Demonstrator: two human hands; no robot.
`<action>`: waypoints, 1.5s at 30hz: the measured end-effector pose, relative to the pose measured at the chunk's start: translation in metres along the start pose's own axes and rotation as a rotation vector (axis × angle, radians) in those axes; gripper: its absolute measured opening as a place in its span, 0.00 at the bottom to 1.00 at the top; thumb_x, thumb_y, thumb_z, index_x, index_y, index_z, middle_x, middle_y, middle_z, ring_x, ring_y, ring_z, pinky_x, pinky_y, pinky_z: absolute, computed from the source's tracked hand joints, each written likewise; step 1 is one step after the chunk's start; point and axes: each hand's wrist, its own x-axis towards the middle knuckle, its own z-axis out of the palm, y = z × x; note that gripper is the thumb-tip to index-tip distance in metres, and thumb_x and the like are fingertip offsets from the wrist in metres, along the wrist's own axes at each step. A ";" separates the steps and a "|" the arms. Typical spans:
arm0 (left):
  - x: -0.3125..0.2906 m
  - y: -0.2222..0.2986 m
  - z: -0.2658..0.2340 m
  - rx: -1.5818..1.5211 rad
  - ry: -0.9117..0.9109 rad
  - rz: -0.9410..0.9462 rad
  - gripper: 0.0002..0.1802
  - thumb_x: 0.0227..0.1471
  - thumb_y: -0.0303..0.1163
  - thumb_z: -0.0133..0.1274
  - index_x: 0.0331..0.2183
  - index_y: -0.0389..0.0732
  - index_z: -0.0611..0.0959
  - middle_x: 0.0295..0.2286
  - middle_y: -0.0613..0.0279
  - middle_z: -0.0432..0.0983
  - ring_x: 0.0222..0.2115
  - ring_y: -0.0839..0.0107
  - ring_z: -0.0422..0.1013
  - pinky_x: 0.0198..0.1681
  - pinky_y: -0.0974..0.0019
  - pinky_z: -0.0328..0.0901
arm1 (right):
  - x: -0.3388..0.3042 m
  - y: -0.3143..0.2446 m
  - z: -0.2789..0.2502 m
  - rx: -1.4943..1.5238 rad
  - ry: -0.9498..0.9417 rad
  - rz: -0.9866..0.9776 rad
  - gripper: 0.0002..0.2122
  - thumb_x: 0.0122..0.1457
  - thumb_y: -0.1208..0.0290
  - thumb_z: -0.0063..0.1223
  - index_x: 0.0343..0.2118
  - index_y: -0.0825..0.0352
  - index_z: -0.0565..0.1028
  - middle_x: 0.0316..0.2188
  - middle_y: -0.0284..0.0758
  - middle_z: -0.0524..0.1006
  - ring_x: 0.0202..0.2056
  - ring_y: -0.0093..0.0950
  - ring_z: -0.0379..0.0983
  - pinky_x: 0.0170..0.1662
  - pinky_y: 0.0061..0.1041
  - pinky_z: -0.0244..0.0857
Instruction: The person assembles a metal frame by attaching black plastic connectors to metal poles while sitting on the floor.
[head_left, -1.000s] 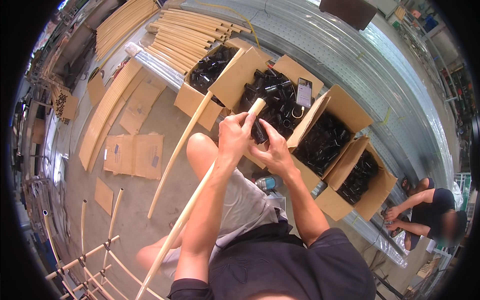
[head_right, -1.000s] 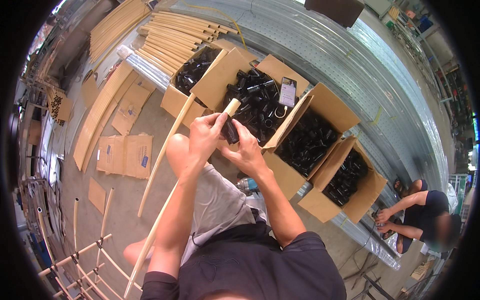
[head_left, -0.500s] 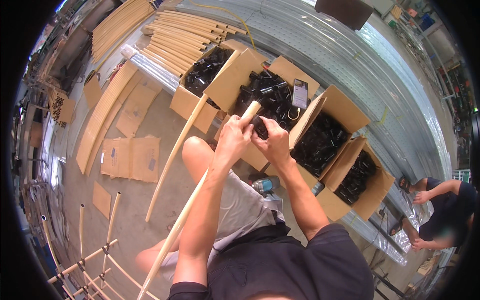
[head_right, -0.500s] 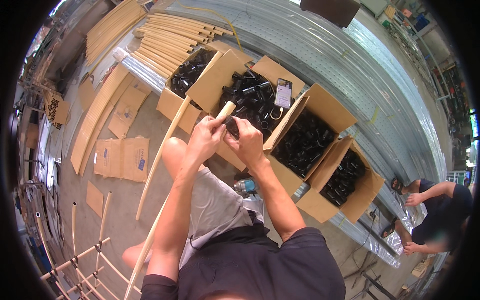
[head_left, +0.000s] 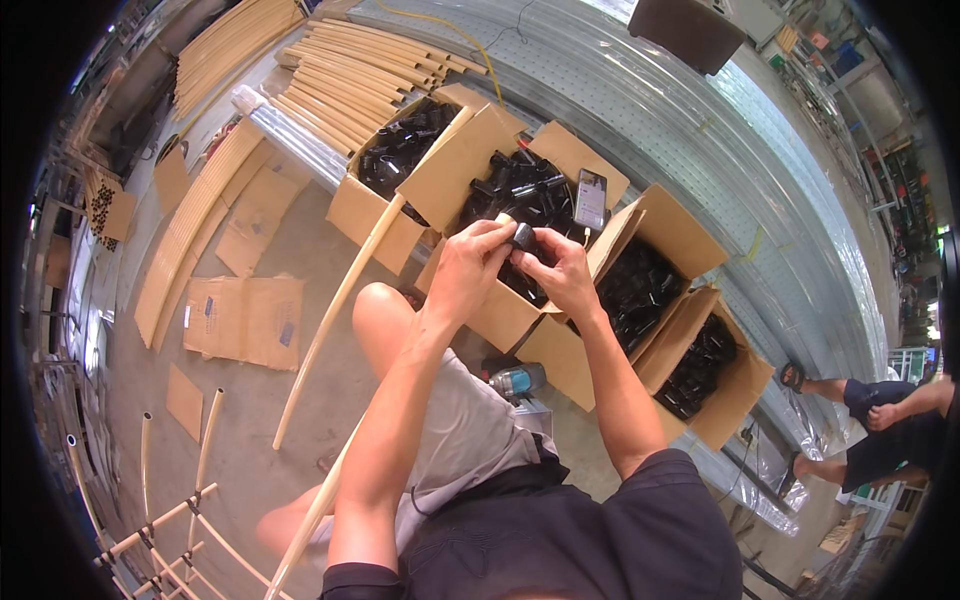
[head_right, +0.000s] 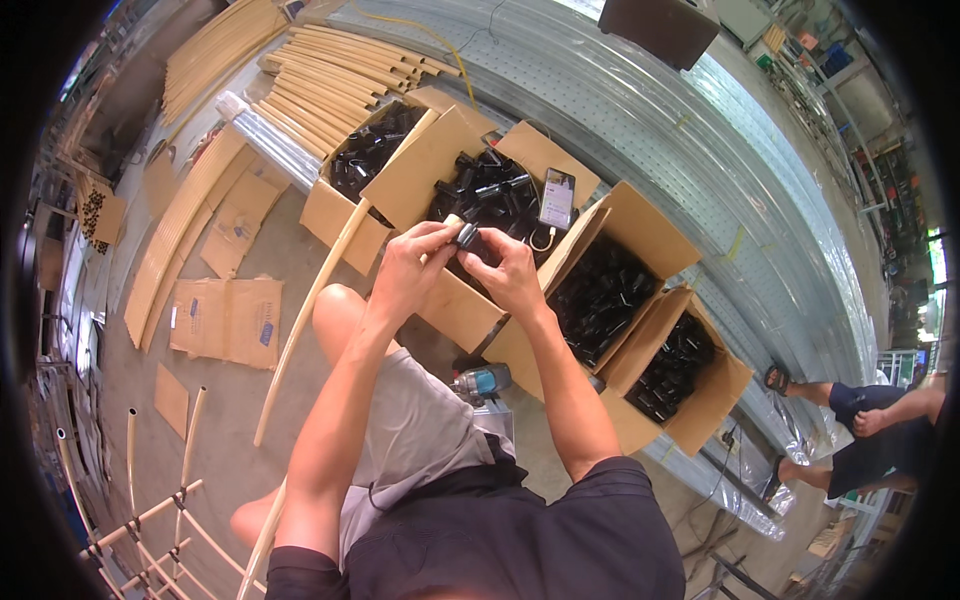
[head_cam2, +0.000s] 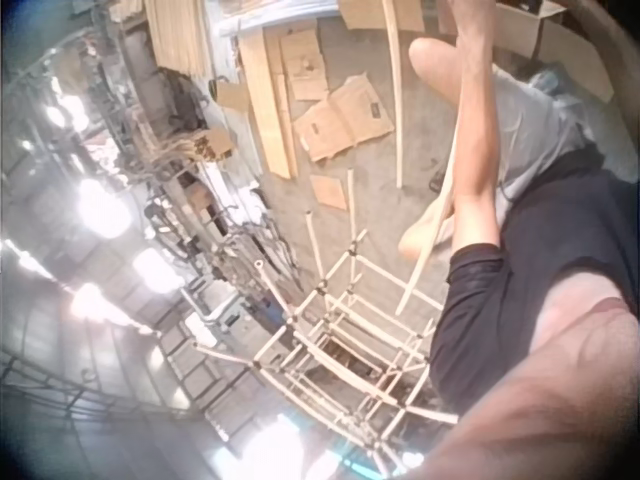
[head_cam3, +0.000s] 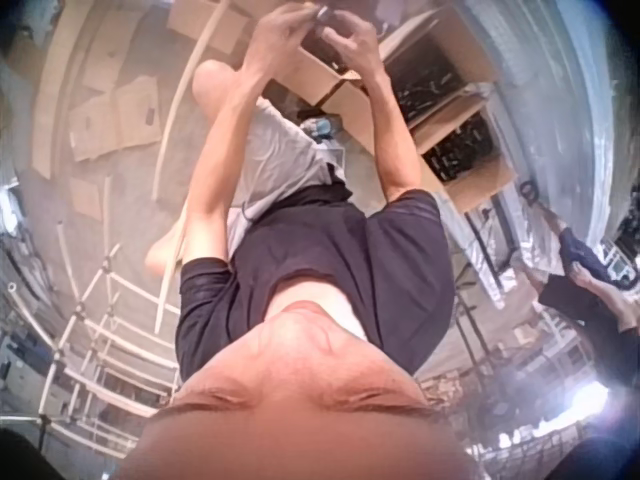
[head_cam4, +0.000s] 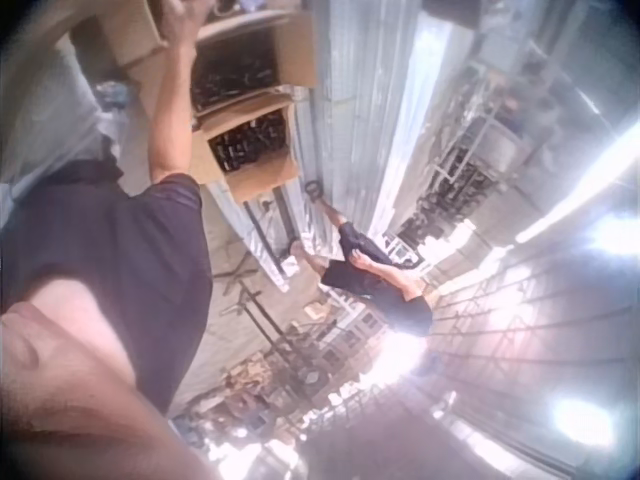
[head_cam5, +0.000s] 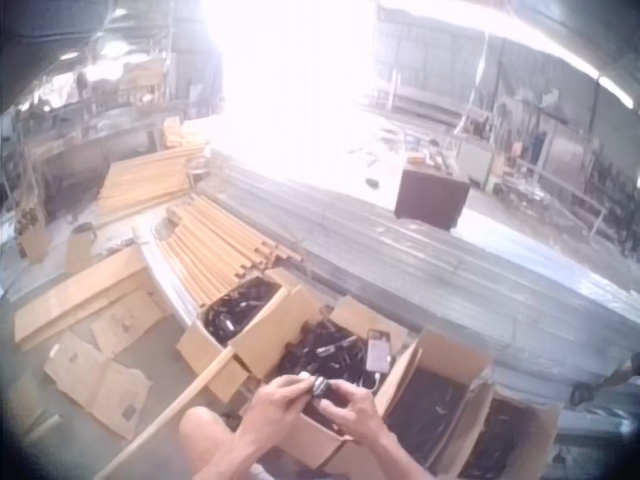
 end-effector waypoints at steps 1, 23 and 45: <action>0.005 -0.001 0.001 0.064 0.009 0.050 0.16 0.54 0.24 0.59 0.46 0.39 0.85 0.41 0.55 0.81 0.39 0.61 0.77 0.45 0.63 0.71 | 0.005 0.001 -0.006 -0.023 -0.020 0.013 0.12 0.58 0.76 0.60 0.45 0.73 0.78 0.33 0.31 0.81 0.34 0.17 0.75 0.38 0.19 0.70; 0.048 -0.053 -0.004 -0.469 -0.299 -0.500 0.26 0.61 0.28 0.50 0.60 0.38 0.72 0.43 0.62 0.78 0.40 0.79 0.74 0.41 0.74 0.72 | 0.085 -0.014 -0.029 -0.705 -0.207 -0.105 0.14 0.48 0.68 0.61 0.32 0.75 0.78 0.21 0.45 0.76 0.23 0.32 0.71 0.31 0.33 0.67; 0.027 -0.059 0.016 -0.509 -0.331 -0.381 0.40 0.49 0.19 0.57 0.64 0.32 0.64 0.49 0.57 0.74 0.42 0.72 0.74 0.39 0.69 0.76 | 0.089 -0.032 -0.026 -0.956 -0.365 -0.143 0.15 0.40 0.67 0.65 0.23 0.76 0.77 0.23 0.50 0.77 0.29 0.45 0.77 0.34 0.38 0.70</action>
